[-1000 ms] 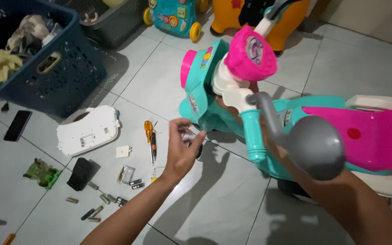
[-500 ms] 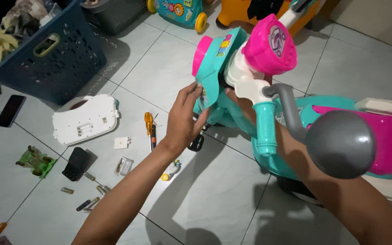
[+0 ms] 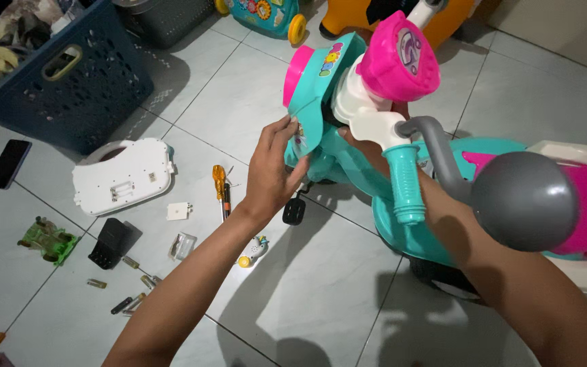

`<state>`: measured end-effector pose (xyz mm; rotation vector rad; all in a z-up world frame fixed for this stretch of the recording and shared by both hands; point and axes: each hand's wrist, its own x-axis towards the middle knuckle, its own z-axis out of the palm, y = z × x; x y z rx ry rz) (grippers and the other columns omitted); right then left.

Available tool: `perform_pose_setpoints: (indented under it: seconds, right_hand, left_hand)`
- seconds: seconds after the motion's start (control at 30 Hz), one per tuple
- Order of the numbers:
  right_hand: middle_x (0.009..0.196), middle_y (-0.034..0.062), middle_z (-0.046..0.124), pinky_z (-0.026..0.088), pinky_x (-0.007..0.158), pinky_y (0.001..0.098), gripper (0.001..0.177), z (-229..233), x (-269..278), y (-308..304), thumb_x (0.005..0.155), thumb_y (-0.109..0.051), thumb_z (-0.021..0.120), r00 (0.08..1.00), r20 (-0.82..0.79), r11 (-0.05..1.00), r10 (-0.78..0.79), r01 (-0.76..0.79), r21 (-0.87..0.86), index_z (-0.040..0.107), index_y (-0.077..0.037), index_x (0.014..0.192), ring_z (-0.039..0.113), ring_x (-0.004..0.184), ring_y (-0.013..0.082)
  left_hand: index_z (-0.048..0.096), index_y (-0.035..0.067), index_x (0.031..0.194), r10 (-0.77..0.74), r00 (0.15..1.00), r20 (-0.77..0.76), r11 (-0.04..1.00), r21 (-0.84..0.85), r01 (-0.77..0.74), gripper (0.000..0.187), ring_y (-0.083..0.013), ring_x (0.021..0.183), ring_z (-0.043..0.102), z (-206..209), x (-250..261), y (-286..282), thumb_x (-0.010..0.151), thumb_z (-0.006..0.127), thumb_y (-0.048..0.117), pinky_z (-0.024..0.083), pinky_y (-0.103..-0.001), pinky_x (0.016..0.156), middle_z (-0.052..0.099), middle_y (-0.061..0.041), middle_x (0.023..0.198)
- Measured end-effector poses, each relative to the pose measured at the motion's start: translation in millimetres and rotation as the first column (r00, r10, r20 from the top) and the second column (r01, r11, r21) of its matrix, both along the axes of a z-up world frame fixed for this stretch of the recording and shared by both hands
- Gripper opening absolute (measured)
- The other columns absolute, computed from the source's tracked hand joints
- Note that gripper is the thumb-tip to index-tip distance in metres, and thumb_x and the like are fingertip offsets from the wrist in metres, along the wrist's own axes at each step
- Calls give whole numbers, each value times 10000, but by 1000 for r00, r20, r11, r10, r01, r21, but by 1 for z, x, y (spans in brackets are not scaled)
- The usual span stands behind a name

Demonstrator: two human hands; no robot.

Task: The person assembles and repairs a teal and pink toy scooter. They attach the front body panel, adjust the handlebars, and use a screwdriver to tighten a screw on the pink front cover. They also use a marker to draw on the cover.

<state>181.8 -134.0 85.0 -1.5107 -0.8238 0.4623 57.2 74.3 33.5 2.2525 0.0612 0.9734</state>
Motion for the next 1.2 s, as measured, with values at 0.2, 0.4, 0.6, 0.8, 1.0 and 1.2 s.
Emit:
perform_pose_setpoints:
  seconds: [0.2, 0.4, 0.6, 0.8, 1.0, 1.2]
  right_hand:
    - [1151, 139, 698, 563, 826, 365, 461, 5, 0, 2, 967, -214, 690, 1000, 7, 1000, 6, -6, 16, 518, -47, 1360, 676, 1018, 247]
    - [1157, 144, 698, 562, 826, 367, 462, -2, 4, 23, 977, -219, 683, 999, 32, 997, -21, 19, 80, 510, -45, 1368, 676, 1017, 252]
    - [1163, 149, 697, 560, 825, 368, 464, -18, 9, 29, 987, -224, 676, 997, 14, 985, -74, 70, 160, 503, -43, 1377, 675, 1015, 258]
    - [1169, 154, 696, 558, 825, 370, 465, -40, 24, 26, 997, -229, 669, 993, -27, 962, -114, 117, 249, 495, -42, 1385, 675, 1014, 263]
    - [1174, 159, 695, 556, 825, 371, 467, -75, 49, 18, 1007, -234, 662, 974, -164, 900, -155, 208, 383, 487, -40, 1393, 674, 1012, 268]
    - [1364, 126, 656, 563, 1020, 392, 654, -95, 57, -11, 875, -70, 759, 986, -21, 947, -164, 164, 276, 420, -55, 1435, 645, 1284, 243]
  left_hand:
    - [498, -14, 1412, -14, 1000, -21, 1000, -3, 14, 594, -386, 1282, 594, 1, -1, -4, 896, 778, 80, 545, -429, 1035, 521, -235, 1407]
    - [500, -20, 1350, 71, 995, 72, 995, 71, -77, 566, -423, 1224, 545, -2, -7, -22, 862, 775, 61, 483, -473, 1035, 522, -235, 1315]
    - [569, 19, 1209, -207, 978, -15, 978, 0, 207, 339, -317, 1057, 589, -17, -34, -55, 917, 739, 58, 496, -406, 916, 580, -145, 1152]
    - [620, 22, 1170, -379, 917, -121, 905, -258, 340, 248, -277, 1018, 611, -15, -47, -82, 942, 703, 76, 514, -370, 850, 607, -119, 1118]
    - [615, 34, 1172, -478, 862, -170, 855, -316, 412, 231, -261, 1024, 626, -15, -51, -95, 962, 689, 93, 527, -344, 844, 619, -103, 1127]
    - [637, 28, 1154, -518, 806, -286, 851, -267, 452, 218, -256, 1110, 640, -12, -70, -120, 955, 697, 93, 534, -363, 935, 663, -108, 1174]
